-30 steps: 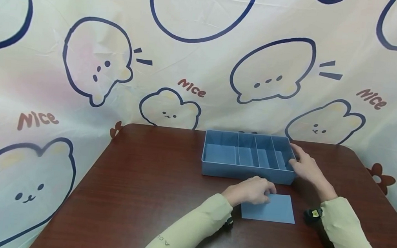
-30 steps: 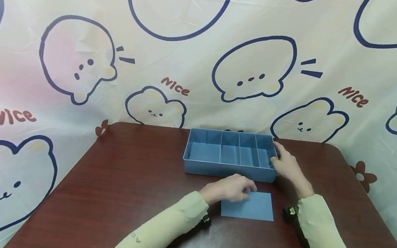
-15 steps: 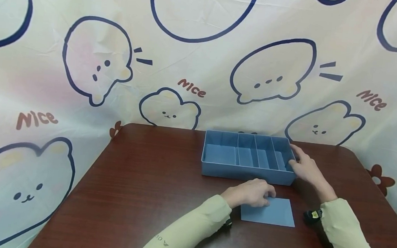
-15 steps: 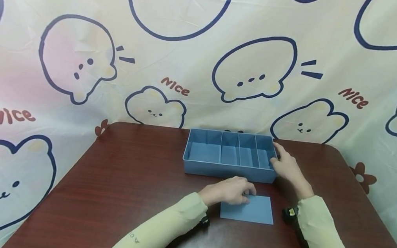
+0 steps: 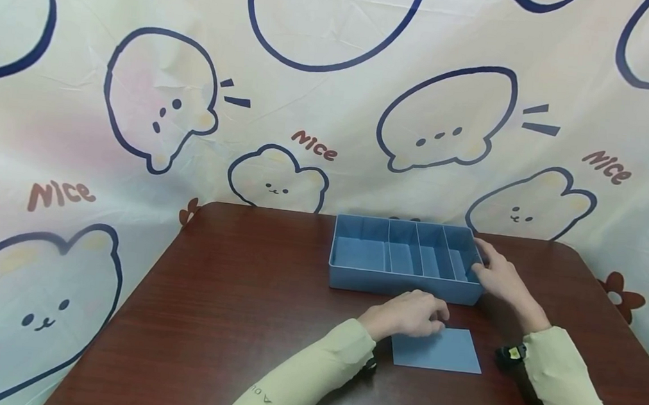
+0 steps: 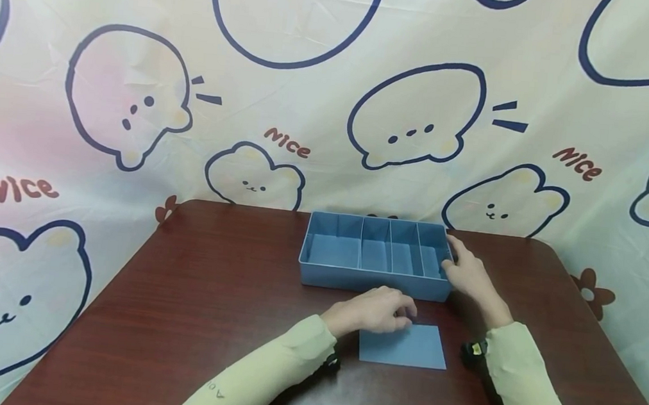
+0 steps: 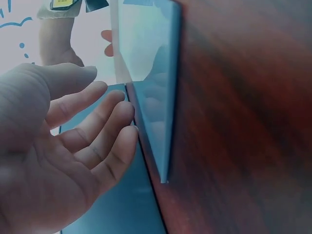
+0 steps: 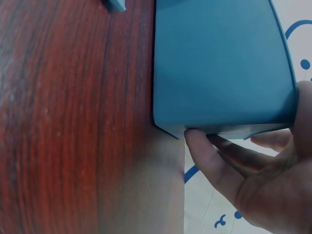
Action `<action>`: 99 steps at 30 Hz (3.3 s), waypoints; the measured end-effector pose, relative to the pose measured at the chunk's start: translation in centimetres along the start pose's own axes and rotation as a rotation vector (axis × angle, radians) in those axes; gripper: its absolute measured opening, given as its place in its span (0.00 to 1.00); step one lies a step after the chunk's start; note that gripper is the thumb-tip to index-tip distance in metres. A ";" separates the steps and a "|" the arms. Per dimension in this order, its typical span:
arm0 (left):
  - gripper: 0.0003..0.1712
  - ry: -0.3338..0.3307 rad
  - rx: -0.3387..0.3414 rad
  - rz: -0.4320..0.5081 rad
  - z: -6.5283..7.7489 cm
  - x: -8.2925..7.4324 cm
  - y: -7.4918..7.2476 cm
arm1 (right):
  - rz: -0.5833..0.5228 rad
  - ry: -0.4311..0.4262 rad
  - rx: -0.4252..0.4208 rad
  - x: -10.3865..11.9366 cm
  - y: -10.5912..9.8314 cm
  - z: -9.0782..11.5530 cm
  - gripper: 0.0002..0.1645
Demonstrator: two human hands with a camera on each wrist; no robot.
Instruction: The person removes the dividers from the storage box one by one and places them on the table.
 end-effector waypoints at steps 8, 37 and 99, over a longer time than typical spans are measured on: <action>0.14 0.004 -0.040 0.026 0.2 -0.1 -0.6 | 0.000 -0.006 -0.008 -0.1 0.0 0.0 0.39; 0.15 -0.059 -0.158 0.179 1.3 0.8 -2.9 | -0.020 -0.012 -0.001 -0.3 0.1 0.1 0.39; 0.17 -0.384 -0.404 0.375 1.8 5.7 -5.2 | -0.009 -0.005 0.006 0.0 0.0 0.1 0.39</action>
Point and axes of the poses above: each hand's wrist, its own z-axis away from the middle knuckle, its own y-axis out of the palm, x = y × z, the point moved 1 cm from there along -z, towards the middle knuckle, and after that the axes turned 15 degrees about -z, right-handed, at the moved point
